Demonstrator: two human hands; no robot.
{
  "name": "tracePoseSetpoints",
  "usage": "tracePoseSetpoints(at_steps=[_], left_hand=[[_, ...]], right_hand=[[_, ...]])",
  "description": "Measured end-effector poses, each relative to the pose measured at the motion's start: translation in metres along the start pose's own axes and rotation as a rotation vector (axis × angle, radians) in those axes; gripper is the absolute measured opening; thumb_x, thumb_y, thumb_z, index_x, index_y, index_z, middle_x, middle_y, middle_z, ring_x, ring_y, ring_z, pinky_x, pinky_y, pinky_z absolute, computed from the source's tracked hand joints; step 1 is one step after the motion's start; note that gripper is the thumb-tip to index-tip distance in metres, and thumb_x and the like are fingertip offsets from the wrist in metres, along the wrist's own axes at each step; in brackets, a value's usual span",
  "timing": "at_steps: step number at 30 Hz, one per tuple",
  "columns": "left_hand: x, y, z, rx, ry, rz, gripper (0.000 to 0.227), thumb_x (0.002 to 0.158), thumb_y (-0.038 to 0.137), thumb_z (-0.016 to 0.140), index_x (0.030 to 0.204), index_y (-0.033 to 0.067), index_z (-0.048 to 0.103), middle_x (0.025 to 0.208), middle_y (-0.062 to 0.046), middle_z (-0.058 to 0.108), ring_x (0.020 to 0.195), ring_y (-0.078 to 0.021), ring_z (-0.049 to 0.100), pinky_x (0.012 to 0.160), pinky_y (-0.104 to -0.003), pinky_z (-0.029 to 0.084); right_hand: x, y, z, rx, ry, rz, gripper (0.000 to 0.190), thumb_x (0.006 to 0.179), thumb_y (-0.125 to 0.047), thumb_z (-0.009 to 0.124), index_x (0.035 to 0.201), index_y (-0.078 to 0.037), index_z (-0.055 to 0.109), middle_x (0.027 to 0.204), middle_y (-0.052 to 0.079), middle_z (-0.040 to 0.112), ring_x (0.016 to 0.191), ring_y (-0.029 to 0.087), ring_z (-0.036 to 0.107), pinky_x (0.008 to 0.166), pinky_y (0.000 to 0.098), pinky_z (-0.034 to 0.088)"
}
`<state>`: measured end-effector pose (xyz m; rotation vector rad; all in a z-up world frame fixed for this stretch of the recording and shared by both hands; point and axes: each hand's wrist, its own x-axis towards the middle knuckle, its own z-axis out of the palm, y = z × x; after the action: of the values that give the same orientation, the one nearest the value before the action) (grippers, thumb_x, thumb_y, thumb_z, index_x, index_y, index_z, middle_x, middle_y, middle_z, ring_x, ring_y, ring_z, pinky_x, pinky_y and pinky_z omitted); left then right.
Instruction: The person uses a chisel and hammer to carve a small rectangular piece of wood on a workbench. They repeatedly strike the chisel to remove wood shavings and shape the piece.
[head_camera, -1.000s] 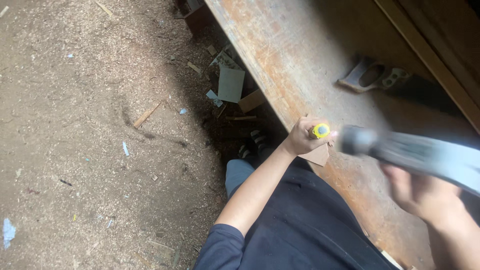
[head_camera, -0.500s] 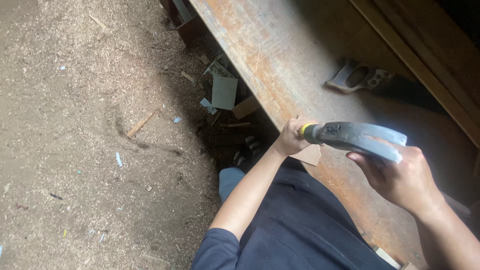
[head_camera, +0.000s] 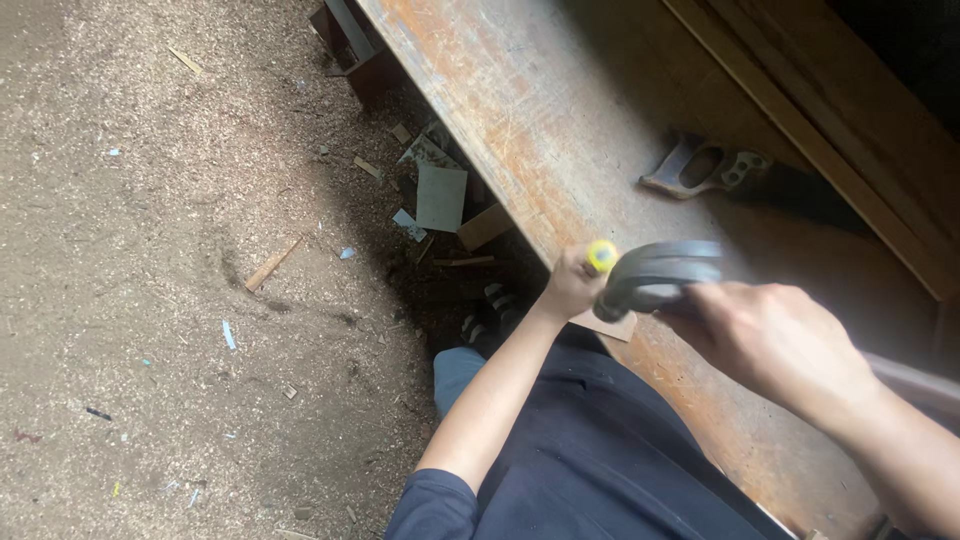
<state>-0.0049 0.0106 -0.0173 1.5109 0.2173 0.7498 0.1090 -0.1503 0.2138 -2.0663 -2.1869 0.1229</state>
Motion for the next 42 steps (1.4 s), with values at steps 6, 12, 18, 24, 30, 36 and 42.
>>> tracePoseSetpoints(at_steps=[6,12,18,24,30,36,42], left_hand=[[-0.003,0.014,-0.024,-0.078,0.044,-0.157,0.02,0.096,0.012,0.072,0.08,0.0102,0.059,0.065,0.002,0.061,0.056,-0.0063,0.059,0.052,-0.022,0.047],[-0.005,0.02,-0.011,0.037,-0.006,-0.089,0.021,0.096,0.013,0.072,0.079,0.0064,0.06,0.065,-0.001,0.063,0.06,-0.0083,0.063,0.056,-0.026,0.051],[-0.003,0.022,0.001,0.163,-0.059,0.051,0.017,0.094,0.014,0.073,0.084,0.004,0.064,0.069,-0.006,0.067,0.063,-0.0133,0.068,0.058,-0.028,0.053],[-0.004,0.015,-0.002,0.173,-0.046,0.06,0.017,0.095,0.016,0.073,0.084,0.0046,0.065,0.071,-0.006,0.069,0.065,-0.0142,0.07,0.059,-0.029,0.055],[-0.001,0.012,-0.014,0.012,-0.059,-0.026,0.011,0.092,0.015,0.072,0.09,0.0043,0.068,0.075,-0.005,0.071,0.068,-0.0113,0.071,0.06,-0.028,0.059],[-0.004,0.023,-0.015,0.024,-0.099,-0.057,0.008,0.092,0.01,0.069,0.09,0.0038,0.065,0.075,-0.005,0.07,0.068,-0.0115,0.071,0.063,-0.027,0.058],[-0.002,0.032,-0.006,0.062,-0.151,0.058,0.012,0.094,0.011,0.07,0.088,0.0038,0.061,0.079,-0.006,0.067,0.067,-0.0134,0.07,0.061,-0.027,0.056]], right_hand=[[0.001,-0.01,0.006,-0.107,-0.654,0.256,0.052,0.095,-0.048,0.05,0.143,-0.029,0.048,0.064,0.001,0.065,0.043,0.015,0.06,0.04,0.0378,0.05],[-0.04,0.014,0.009,-0.081,-0.45,0.296,0.05,0.09,-0.05,0.059,0.137,-0.032,0.06,0.072,-0.001,0.071,0.048,0.012,0.065,0.044,0.0323,0.05],[-0.073,0.039,0.004,0.043,0.459,-0.06,0.044,0.092,-0.034,0.066,0.131,-0.013,0.062,0.082,0.007,0.074,0.057,0.016,0.068,0.048,0.0317,0.051],[-0.047,0.038,0.008,-0.007,0.563,-0.124,0.041,0.096,-0.026,0.063,0.132,-0.007,0.061,0.083,0.009,0.072,0.059,0.017,0.069,0.05,0.033,0.054],[-0.001,0.007,-0.003,-0.166,-0.066,0.173,0.039,0.093,-0.023,0.07,0.129,-0.008,0.066,0.076,0.006,0.072,0.051,0.014,0.066,0.043,0.0313,0.052],[-0.007,0.002,-0.027,0.288,0.428,0.084,0.033,0.084,-0.012,0.078,0.112,0.001,0.065,0.095,0.013,0.073,0.07,0.019,0.071,0.057,0.0284,0.056],[-0.012,0.013,-0.012,0.341,0.412,0.148,0.03,0.08,-0.009,0.083,0.107,-0.001,0.072,0.098,0.011,0.075,0.079,0.018,0.073,0.065,0.0287,0.059]])
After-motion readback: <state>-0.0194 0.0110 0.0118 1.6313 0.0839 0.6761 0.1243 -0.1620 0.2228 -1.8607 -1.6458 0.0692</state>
